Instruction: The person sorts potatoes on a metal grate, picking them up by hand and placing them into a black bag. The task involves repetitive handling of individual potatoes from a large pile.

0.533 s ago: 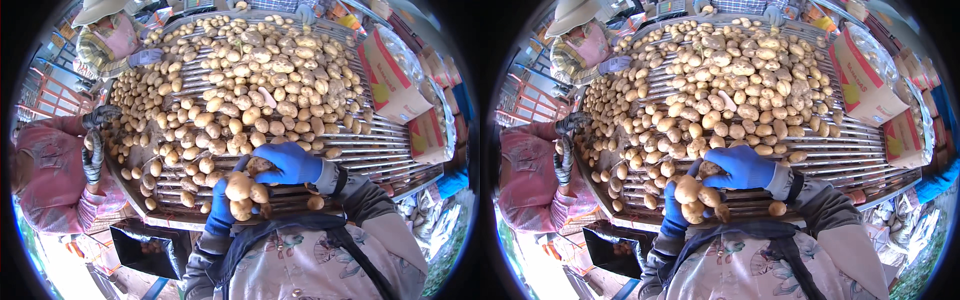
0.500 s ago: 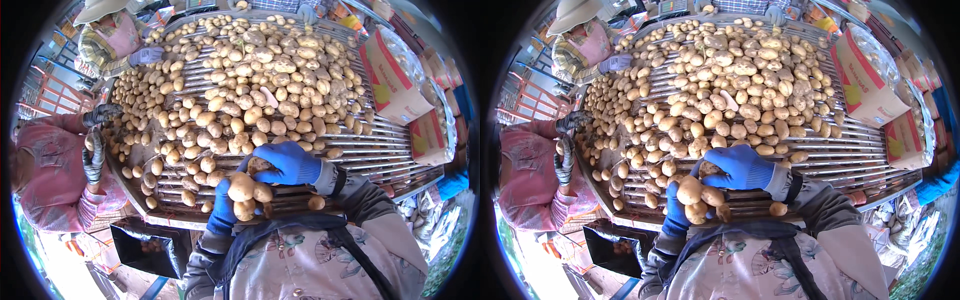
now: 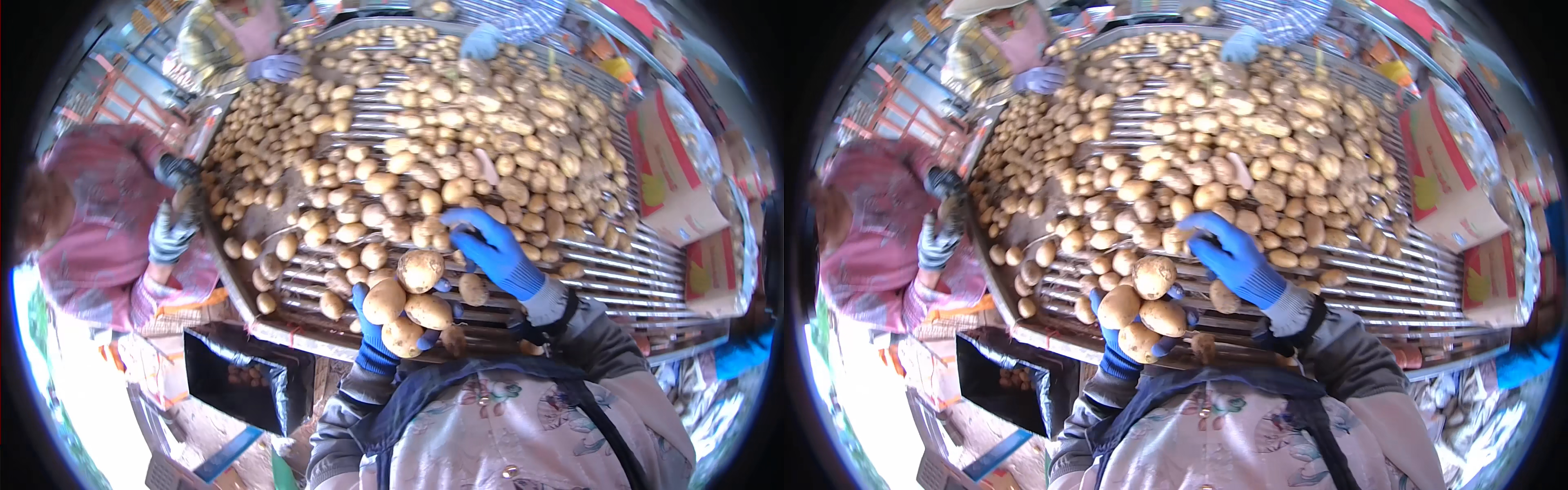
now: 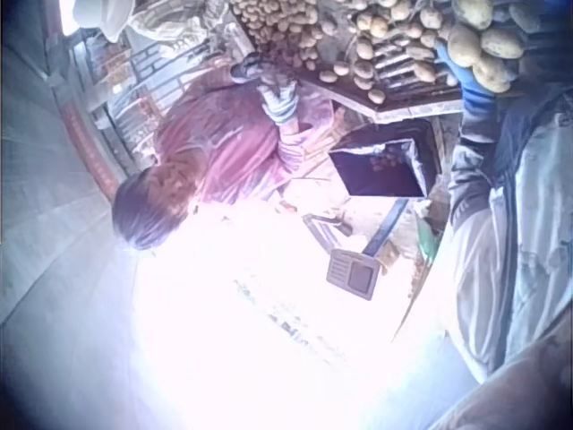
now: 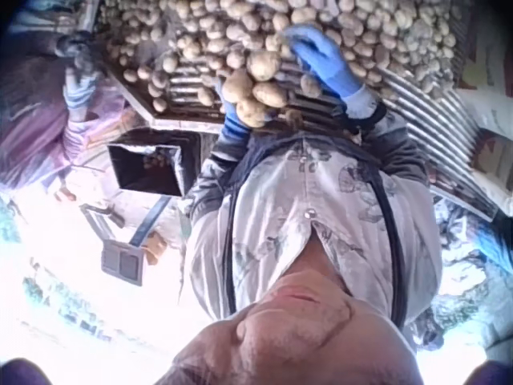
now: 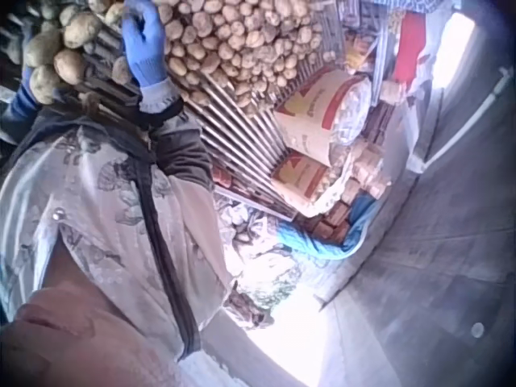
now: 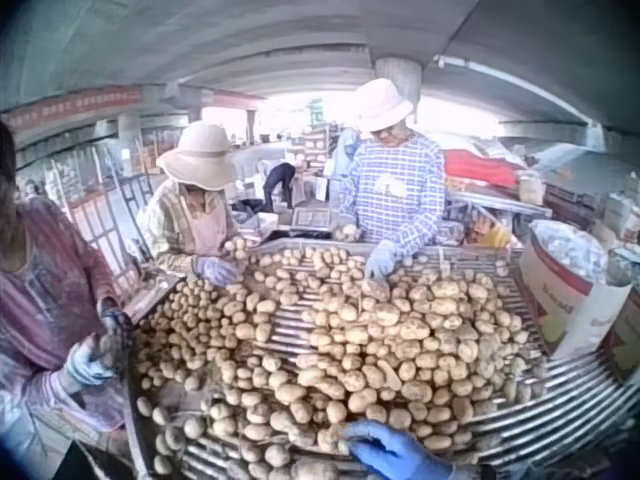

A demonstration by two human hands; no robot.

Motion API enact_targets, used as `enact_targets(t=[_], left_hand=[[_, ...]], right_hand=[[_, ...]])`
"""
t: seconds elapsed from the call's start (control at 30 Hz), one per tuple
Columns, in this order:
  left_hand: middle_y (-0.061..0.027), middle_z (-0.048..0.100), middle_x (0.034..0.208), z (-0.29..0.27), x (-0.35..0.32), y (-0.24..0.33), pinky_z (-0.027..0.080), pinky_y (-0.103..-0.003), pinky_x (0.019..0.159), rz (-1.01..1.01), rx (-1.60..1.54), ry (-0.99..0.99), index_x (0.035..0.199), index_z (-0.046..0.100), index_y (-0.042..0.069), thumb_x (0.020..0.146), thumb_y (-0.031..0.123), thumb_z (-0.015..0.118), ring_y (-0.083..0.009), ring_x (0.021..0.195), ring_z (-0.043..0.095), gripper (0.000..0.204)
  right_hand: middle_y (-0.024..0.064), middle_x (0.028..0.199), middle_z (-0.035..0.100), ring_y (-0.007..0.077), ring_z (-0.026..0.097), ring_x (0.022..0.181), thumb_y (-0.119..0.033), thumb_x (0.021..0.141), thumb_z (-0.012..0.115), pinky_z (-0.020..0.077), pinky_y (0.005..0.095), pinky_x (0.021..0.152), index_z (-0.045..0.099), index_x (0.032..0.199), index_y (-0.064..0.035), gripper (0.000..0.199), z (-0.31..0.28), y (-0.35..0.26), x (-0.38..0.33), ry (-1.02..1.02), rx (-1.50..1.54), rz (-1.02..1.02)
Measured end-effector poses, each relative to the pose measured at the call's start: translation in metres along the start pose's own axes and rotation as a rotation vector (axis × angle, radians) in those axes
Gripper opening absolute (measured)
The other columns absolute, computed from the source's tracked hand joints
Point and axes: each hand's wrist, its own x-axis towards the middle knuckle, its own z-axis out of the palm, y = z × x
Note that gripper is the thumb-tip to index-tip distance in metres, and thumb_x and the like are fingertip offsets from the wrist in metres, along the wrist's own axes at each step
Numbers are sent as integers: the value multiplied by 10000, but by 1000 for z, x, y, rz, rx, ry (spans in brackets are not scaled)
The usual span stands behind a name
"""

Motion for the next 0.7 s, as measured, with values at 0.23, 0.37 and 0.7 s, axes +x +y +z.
enact_targets(t=[0.23,0.37,0.7], left_hand=[[-174,625,1146,-71,-50,46,547,-419,629,169,-174,-477,1318,523,65,881,711,428,-337,876,632,786],[-255,589,1246,-104,-97,66,513,-410,538,295,-174,-546,1386,493,60,784,875,374,-402,907,631,1020],[-201,558,1294,-180,-218,113,542,-453,633,870,-242,-278,1399,463,63,858,768,428,-439,1106,587,890]], right_hand=[[123,1071,669,259,628,1050,-43,910,673,490,336,908,672,1017,26,127,19,17,-6,-179,-356,-307],[87,1127,670,153,605,1050,-5,955,573,475,293,917,603,1219,16,267,41,22,-15,-231,-249,-82],[17,1026,656,68,589,883,-61,989,569,487,220,732,633,1140,-12,171,98,30,-17,-392,-112,47]])
